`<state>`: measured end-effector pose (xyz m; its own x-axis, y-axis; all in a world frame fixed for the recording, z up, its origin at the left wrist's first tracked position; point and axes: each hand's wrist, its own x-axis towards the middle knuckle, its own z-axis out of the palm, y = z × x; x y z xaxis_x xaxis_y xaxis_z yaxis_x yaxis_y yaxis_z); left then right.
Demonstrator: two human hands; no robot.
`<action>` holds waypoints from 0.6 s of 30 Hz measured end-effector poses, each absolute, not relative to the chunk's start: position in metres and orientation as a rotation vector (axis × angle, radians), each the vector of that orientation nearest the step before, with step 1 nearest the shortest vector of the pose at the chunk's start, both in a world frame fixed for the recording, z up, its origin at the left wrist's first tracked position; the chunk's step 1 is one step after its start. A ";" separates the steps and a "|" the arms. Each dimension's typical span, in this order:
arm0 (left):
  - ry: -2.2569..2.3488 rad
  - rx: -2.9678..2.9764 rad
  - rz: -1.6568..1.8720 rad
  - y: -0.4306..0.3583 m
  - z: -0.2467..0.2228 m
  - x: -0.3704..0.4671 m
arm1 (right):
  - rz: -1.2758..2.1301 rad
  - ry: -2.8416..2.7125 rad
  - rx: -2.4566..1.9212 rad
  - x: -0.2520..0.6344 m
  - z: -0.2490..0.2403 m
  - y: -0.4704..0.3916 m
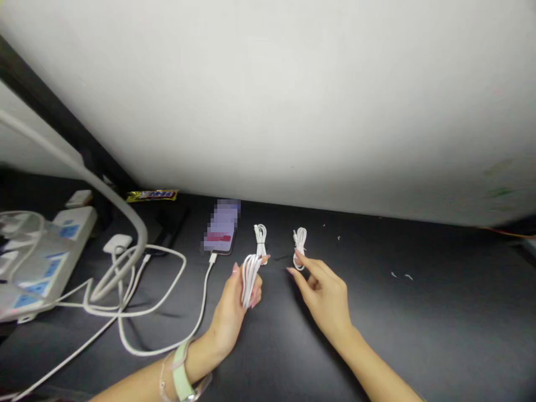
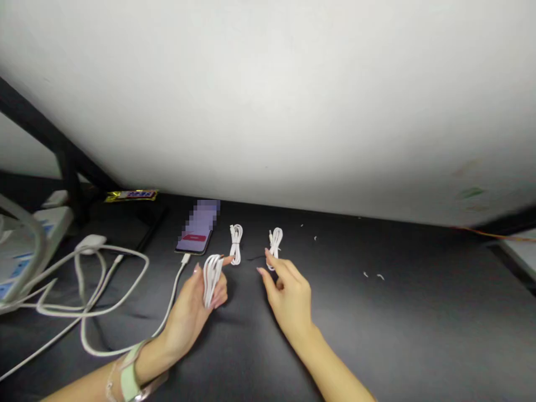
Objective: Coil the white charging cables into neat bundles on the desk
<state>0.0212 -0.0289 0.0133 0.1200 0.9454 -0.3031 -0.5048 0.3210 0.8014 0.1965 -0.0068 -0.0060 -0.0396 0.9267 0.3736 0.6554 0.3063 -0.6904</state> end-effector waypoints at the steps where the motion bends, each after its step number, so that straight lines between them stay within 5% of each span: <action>1: 0.931 0.608 1.151 -0.029 0.013 0.021 | 0.405 -1.780 -1.389 0.196 -0.005 -0.008; 18: 1.090 1.049 0.971 -0.041 0.019 0.021 | 0.958 -1.555 -1.032 0.179 0.012 -0.029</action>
<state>0.0211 -0.0405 0.0188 0.1922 0.9598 -0.2044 -0.0928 0.2251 0.9699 0.1792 -0.0292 0.0117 -0.1390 0.9427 0.3033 0.1531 0.3231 -0.9339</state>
